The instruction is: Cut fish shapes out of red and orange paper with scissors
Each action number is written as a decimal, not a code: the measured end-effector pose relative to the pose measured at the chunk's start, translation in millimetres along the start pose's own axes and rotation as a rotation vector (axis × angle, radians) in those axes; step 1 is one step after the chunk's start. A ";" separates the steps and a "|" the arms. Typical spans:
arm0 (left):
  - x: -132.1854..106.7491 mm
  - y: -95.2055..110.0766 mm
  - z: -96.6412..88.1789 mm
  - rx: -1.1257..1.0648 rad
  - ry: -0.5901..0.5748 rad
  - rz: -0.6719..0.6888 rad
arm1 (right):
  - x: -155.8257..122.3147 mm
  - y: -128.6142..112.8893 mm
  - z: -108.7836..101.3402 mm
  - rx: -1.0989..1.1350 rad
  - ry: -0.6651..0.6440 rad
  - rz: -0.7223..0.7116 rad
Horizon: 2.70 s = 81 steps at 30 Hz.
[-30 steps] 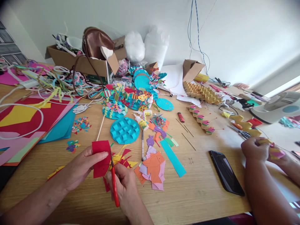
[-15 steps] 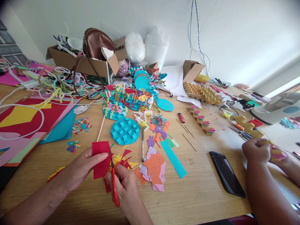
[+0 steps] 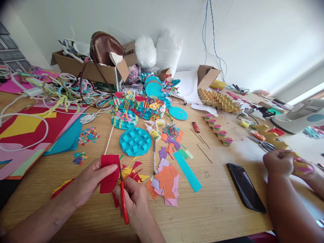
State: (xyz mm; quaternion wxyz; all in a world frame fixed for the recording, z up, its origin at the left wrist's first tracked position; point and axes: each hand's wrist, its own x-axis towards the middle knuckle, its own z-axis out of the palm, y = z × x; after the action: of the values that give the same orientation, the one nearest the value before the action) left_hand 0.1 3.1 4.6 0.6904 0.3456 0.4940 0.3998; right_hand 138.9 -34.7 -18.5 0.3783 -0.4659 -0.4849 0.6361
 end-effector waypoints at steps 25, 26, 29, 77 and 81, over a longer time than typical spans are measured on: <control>-0.5 2.8 1.2 -0.022 0.024 -0.013 | -0.2 2.1 -0.4 0.026 -0.015 0.034; -1.0 3.6 1.9 -0.020 0.023 -0.014 | -0.2 1.8 -0.2 0.027 -0.014 0.041; -2.2 6.1 4.2 -0.019 0.021 -0.023 | -0.1 1.3 -0.6 0.027 -0.009 0.034; -3.8 22.6 -12.7 0.169 -0.140 -0.125 | -6.7 5.0 -11.9 -0.072 -0.099 0.065; -3.0 22.7 -13.5 0.185 -0.158 -0.138 | -6.3 5.8 -13.2 -0.075 -0.102 0.082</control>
State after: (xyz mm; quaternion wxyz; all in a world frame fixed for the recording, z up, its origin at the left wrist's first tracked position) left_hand -18.1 11.5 21.9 0.7181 0.4037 0.4954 0.2756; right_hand 153.1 -38.5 -24.0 0.3092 -0.4659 -0.5076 0.6555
